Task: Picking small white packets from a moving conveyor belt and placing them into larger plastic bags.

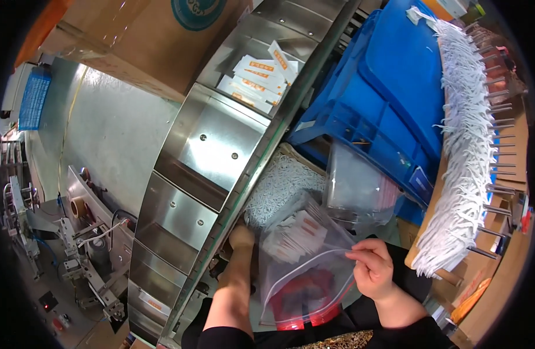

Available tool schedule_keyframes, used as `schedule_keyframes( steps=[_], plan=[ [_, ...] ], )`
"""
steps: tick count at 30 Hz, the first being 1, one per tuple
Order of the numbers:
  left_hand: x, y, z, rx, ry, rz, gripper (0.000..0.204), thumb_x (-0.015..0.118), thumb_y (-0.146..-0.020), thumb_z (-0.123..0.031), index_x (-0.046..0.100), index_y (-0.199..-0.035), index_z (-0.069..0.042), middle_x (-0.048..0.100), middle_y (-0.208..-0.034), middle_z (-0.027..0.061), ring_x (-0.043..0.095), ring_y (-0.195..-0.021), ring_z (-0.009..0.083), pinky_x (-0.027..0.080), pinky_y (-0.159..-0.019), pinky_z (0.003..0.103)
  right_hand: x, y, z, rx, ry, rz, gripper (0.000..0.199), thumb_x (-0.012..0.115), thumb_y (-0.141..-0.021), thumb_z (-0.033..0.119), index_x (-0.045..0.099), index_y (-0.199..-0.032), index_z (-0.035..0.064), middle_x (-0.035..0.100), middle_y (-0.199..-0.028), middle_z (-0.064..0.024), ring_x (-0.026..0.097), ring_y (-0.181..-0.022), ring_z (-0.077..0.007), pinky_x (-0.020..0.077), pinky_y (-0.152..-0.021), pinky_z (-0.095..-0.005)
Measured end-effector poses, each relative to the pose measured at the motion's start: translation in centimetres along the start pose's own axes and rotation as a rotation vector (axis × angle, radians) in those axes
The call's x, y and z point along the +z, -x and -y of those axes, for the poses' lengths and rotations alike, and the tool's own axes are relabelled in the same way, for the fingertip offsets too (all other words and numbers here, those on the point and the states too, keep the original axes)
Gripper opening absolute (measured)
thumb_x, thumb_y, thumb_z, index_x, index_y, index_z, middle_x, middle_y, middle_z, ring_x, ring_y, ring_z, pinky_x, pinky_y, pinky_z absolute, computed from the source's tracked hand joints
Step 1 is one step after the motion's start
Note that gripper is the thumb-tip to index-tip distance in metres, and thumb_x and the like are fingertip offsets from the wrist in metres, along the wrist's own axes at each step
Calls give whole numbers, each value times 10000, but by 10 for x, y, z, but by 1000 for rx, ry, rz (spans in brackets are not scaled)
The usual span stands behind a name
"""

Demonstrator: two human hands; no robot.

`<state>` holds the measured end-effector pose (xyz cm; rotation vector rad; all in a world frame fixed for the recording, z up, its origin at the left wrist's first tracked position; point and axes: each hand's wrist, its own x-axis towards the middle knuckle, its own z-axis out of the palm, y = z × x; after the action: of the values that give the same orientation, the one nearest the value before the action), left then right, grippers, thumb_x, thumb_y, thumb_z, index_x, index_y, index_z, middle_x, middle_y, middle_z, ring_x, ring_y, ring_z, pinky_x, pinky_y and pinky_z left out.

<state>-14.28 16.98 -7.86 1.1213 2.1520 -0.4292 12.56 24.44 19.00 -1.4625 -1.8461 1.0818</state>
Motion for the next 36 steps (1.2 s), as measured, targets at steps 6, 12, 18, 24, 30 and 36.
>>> schedule_keyframes(
  steps=[6,12,18,24,30,36],
  plan=[
    [-101,101,11,-49,1229,124,204,548,-796,-86,546,-968,23,608,-828,85,589,-759,167,465,-647,283,-4,-2,-2,-49,32,19,350,522,-648,-79,609,-965,41,521,-934,-109,551,-755,-231,465,-643,-303],
    [-182,267,-23,74,1988,670,285,577,-727,-46,477,-995,-53,583,-853,137,604,-765,254,508,-683,430,0,5,2,-89,-34,0,347,511,-671,-95,604,-975,45,526,-944,-113,562,-752,-238,465,-639,-294],
    [-45,168,-113,-365,1666,325,391,503,-811,-51,387,-1183,-89,542,-931,102,548,-753,201,472,-607,332,3,14,8,-114,-44,6,340,502,-689,-79,593,-994,41,525,-959,-124,568,-791,-265,472,-678,-316],
    [-68,161,-133,-361,1781,347,656,530,-757,-46,198,-1323,-51,460,-1166,149,528,-895,252,474,-721,397,6,17,2,-173,-32,-26,335,505,-687,-77,592,-989,36,522,-970,-129,565,-799,-263,465,-695,-318],
    [-111,257,-72,475,953,46,507,577,-700,-92,465,-1195,-88,516,-1131,139,524,-928,281,443,-759,376,4,9,3,-210,73,-86,351,500,-665,-67,598,-980,54,534,-971,-140,564,-777,-276,464,-628,-316],
    [-118,275,21,452,272,-366,309,584,-764,-314,611,-1056,-215,396,-1273,193,419,-1102,400,393,-870,472,2,14,22,-340,475,-230,343,498,-688,-32,562,-1016,49,489,-994,-163,543,-795,-329,455,-702,-369]
  ],
)
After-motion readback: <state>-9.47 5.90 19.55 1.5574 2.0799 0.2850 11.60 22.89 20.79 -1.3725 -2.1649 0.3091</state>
